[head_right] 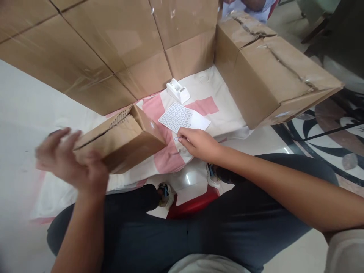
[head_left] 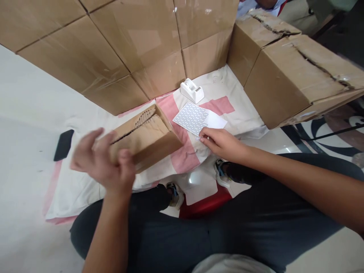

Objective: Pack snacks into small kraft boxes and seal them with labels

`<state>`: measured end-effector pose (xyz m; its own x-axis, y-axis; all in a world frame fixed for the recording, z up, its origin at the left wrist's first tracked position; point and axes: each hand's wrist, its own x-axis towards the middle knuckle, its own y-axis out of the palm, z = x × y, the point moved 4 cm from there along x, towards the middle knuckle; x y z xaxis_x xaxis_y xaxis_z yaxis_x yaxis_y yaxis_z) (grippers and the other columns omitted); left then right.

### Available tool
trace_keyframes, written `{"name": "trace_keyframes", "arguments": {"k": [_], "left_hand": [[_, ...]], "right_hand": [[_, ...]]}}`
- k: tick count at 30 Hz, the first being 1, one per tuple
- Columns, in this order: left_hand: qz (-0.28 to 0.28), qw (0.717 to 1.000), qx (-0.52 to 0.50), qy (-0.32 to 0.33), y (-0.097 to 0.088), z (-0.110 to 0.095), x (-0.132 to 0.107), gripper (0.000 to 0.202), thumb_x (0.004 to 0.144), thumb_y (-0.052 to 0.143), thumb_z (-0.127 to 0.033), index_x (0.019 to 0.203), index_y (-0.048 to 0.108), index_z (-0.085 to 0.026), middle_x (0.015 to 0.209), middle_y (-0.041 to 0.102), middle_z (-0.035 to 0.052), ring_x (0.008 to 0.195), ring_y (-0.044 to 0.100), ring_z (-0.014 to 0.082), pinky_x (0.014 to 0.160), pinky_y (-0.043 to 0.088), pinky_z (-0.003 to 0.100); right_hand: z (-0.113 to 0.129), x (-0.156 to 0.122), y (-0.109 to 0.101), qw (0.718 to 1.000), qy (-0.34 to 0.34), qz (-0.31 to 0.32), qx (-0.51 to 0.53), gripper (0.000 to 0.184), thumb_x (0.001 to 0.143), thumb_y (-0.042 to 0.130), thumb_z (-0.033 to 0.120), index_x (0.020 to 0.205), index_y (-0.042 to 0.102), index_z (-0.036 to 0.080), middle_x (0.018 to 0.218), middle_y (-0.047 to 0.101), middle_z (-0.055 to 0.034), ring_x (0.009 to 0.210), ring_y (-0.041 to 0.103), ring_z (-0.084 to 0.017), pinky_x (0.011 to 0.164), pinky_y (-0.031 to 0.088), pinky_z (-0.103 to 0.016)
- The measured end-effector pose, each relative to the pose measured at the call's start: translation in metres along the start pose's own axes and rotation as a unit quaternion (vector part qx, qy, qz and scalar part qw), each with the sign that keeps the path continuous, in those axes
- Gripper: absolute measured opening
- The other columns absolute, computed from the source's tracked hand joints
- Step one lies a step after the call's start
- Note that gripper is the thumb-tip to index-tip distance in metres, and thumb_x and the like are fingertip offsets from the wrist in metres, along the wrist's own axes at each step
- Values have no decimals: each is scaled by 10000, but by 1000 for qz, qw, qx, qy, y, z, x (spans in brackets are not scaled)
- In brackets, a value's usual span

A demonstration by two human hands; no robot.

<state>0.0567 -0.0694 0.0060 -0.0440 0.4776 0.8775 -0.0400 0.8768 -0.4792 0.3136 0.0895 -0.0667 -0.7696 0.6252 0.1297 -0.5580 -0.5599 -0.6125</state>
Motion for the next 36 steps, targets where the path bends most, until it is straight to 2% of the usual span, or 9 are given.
{"name": "trace_keyframes", "arguments": {"k": [2,5,7,13,20,27,30,33,36], "left_hand": [[43,994,-6,-102,-2,32,7,510,1021,393,-491,1300,674,-169,1317,673,146,1261,605,312,1080,427,533],[189,956,-58,-219,4,69,4,389,965,549,-465,1224,722,-232,1291,717,48,1228,651,256,1084,495,459],[241,934,-108,-241,5,77,0,334,906,652,-411,1188,738,-255,1332,699,14,1265,637,249,1124,489,445],[262,927,-190,-189,0,72,-3,341,901,697,-342,1237,716,-287,1395,656,-27,1357,571,246,1214,415,488],[264,925,-201,-185,-5,73,-8,353,916,680,-369,1261,701,-294,1435,625,-33,1397,529,253,1237,379,515],[274,923,-203,-176,-4,76,-11,365,910,689,-421,1255,697,-301,1436,624,-43,1396,528,254,1234,377,534],[272,922,-216,-171,-2,78,-12,347,916,689,-424,1238,702,-296,1431,629,-42,1395,529,243,1230,385,524],[273,921,-226,-161,-1,79,-12,337,923,691,-388,1242,701,-279,1433,629,-21,1395,530,246,1228,390,525],[274,923,-217,-162,1,80,-12,334,939,671,-378,1247,701,-254,1429,633,1,1389,536,251,1221,395,530]], "right_hand": [[3,-1,2,997,-34,22,-59,177,1002,462,294,959,599,192,912,669,-48,791,579,-175,692,357,-284],[7,-3,11,991,-61,51,-103,202,1024,464,302,1009,633,193,1000,694,-66,868,611,-192,703,364,-286],[11,-3,17,988,-81,63,-118,215,1036,471,323,1022,643,195,999,695,-61,862,613,-187,689,359,-282],[22,5,29,977,-149,69,-135,231,1053,448,318,1016,641,197,934,666,-44,796,585,-162,639,325,-270],[30,14,38,958,-233,82,-147,295,1083,398,358,1046,652,211,978,671,-34,849,604,-149,637,338,-260],[36,32,36,925,-266,91,-255,328,1088,392,361,1018,666,195,1005,663,-49,816,576,-154,581,235,-286],[38,41,32,927,-249,74,-272,298,1034,528,452,997,651,183,1015,657,-63,842,576,-176,592,231,-283],[34,52,20,941,-179,11,-289,463,895,690,599,1040,621,165,1012,653,-88,826,571,-206,607,248,-280],[23,65,2,948,-127,-37,-291,439,936,646,573,1069,609,156,1032,656,-108,844,586,-226,646,303,-288]]}}
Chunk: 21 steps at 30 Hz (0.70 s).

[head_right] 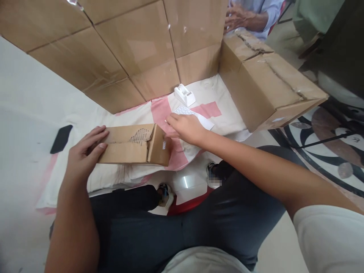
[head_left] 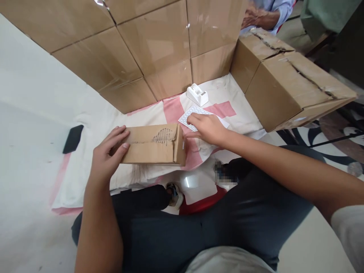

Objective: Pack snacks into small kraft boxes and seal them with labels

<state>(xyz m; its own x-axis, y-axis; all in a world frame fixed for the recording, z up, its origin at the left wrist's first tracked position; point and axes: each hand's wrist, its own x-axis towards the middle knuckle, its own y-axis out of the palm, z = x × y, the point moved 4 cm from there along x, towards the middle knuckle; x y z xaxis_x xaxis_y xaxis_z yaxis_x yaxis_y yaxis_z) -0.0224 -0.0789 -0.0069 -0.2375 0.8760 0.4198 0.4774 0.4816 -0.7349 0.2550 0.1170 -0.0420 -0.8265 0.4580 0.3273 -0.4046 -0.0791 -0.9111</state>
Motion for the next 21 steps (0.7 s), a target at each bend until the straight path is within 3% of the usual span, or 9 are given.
{"name": "trace_keyframes", "arguments": {"k": [2,4,6,9,11,13,17,21], "left_hand": [[-1,1000,0,-4,1,2,0,327,950,654,-371,1250,700,-248,1429,632,5,1387,538,249,1221,394,526],[0,1000,-4,-8,2,5,0,324,953,651,-362,1254,699,-253,1436,627,2,1393,531,251,1222,394,522],[4,1000,-8,-14,2,7,1,326,955,643,-373,1254,698,-255,1446,619,8,1407,517,260,1224,390,525],[15,1000,-14,-24,3,5,1,345,970,599,-415,1250,697,-241,1459,607,38,1429,490,276,1236,365,531],[21,999,-15,-28,5,1,1,369,973,581,-444,1256,692,-236,1462,604,48,1431,487,279,1243,351,536],[18,1000,-9,-22,7,-4,1,388,973,573,-468,1255,691,-228,1446,616,51,1418,503,282,1236,358,548],[-1,1000,23,16,14,-9,1,366,1019,491,-427,1250,688,-222,1393,656,44,1367,557,271,1216,396,546],[-2,987,34,154,26,-23,7,379,1032,431,-287,1356,626,-263,1399,652,36,1358,566,265,1178,452,508]], "right_hand": [[-15,4,-6,1000,17,-12,21,357,996,578,500,1101,613,160,1083,661,-118,904,607,-242,706,366,-303],[-20,3,-9,998,6,-13,67,404,987,587,506,1204,600,166,1185,652,-135,1026,616,-274,816,436,-348],[-8,-3,-7,990,-35,3,138,685,888,683,608,1387,511,171,1352,588,-168,1213,568,-324,970,456,-425],[33,-22,4,965,-99,28,241,1237,673,807,731,1599,216,163,1564,372,-221,1433,388,-380,1133,392,-513],[56,-33,10,959,-82,14,270,1359,636,833,723,1628,93,163,1589,305,-233,1474,321,-388,1165,368,-549],[68,-41,11,959,-50,2,280,1325,650,850,669,1630,90,203,1564,329,-209,1463,339,-368,1154,396,-545],[68,-45,-8,958,-21,-25,285,1150,635,883,520,1570,266,259,1445,431,-146,1352,476,-298,1098,482,-446],[56,-58,-46,967,10,-93,237,1023,584,875,466,1467,405,252,1365,487,-129,1256,550,-296,1048,516,-438]]}}
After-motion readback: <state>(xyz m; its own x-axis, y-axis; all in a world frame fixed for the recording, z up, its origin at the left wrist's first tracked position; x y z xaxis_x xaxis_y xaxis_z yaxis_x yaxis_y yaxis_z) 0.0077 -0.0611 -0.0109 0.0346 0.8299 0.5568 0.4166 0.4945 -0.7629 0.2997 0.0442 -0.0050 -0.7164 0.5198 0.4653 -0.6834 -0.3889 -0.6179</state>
